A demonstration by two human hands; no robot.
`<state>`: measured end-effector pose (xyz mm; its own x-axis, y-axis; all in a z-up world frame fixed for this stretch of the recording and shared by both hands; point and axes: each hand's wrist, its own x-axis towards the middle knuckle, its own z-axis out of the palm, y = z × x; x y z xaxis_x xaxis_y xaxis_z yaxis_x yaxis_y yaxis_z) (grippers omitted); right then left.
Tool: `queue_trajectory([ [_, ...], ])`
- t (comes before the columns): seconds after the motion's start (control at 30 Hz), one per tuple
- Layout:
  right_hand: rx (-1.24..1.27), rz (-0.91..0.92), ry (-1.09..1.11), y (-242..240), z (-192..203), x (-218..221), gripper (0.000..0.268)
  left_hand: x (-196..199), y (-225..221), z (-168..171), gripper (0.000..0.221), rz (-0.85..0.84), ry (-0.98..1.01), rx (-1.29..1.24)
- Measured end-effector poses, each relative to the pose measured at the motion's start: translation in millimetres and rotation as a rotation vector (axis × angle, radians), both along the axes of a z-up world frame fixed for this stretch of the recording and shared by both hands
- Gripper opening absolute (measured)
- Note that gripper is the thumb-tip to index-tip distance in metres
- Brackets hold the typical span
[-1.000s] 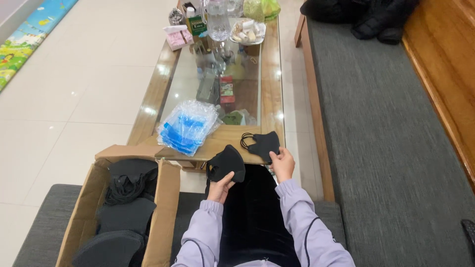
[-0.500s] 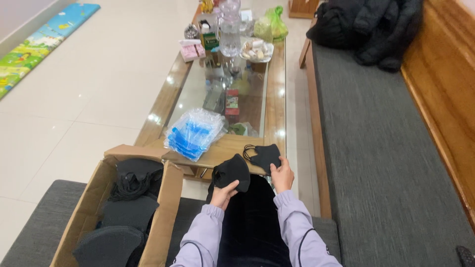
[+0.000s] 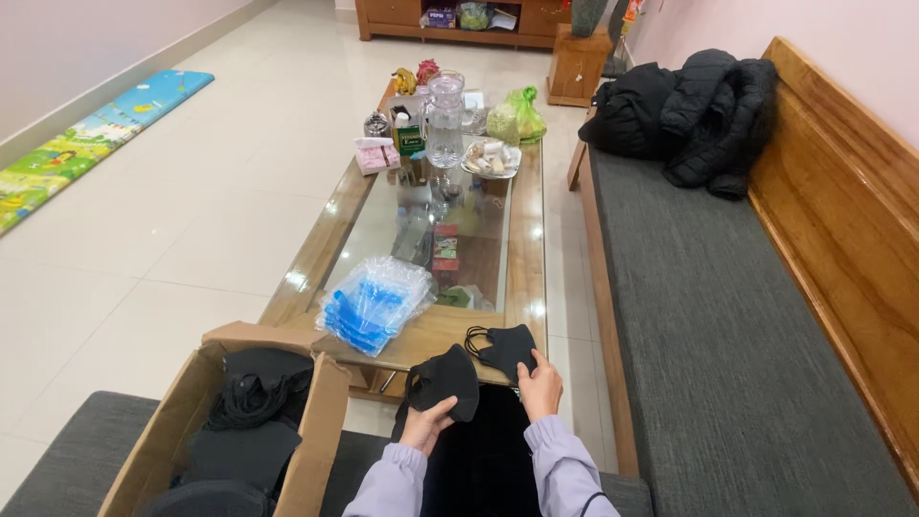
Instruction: Inspecting and sorting black fabric face masks from a cardboard box
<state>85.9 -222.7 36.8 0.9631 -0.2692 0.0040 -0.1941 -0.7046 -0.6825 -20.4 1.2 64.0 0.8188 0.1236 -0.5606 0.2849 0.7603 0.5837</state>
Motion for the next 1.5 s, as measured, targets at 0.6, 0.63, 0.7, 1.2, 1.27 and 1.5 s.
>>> queue_trajectory([
  [0.6,0.078,0.281,-0.15,79,46,-77,0.049,0,-1,-5,0.059,-0.011,-0.048,0.038],
  [0.63,0.081,0.279,-0.148,81,42,-76,0.049,1,-1,-13,0.059,-0.013,-0.046,0.04],
  [0.7,0.021,0.335,-0.206,82,34,-74,0.052,5,-1,-27,0.06,0.008,-0.059,0.037],
  [1.2,-0.047,0.378,-0.414,93,57,-90,0.045,2,-1,-21,0.058,-0.034,-0.052,0.098],
  [1.27,-0.045,0.358,-0.353,94,59,-82,0.05,2,-1,-25,0.055,-0.054,-0.051,0.105],
  [1.5,-0.146,0.4,-0.483,97,68,-68,0.045,8,0,-54,0.053,-0.041,-0.055,0.094],
])
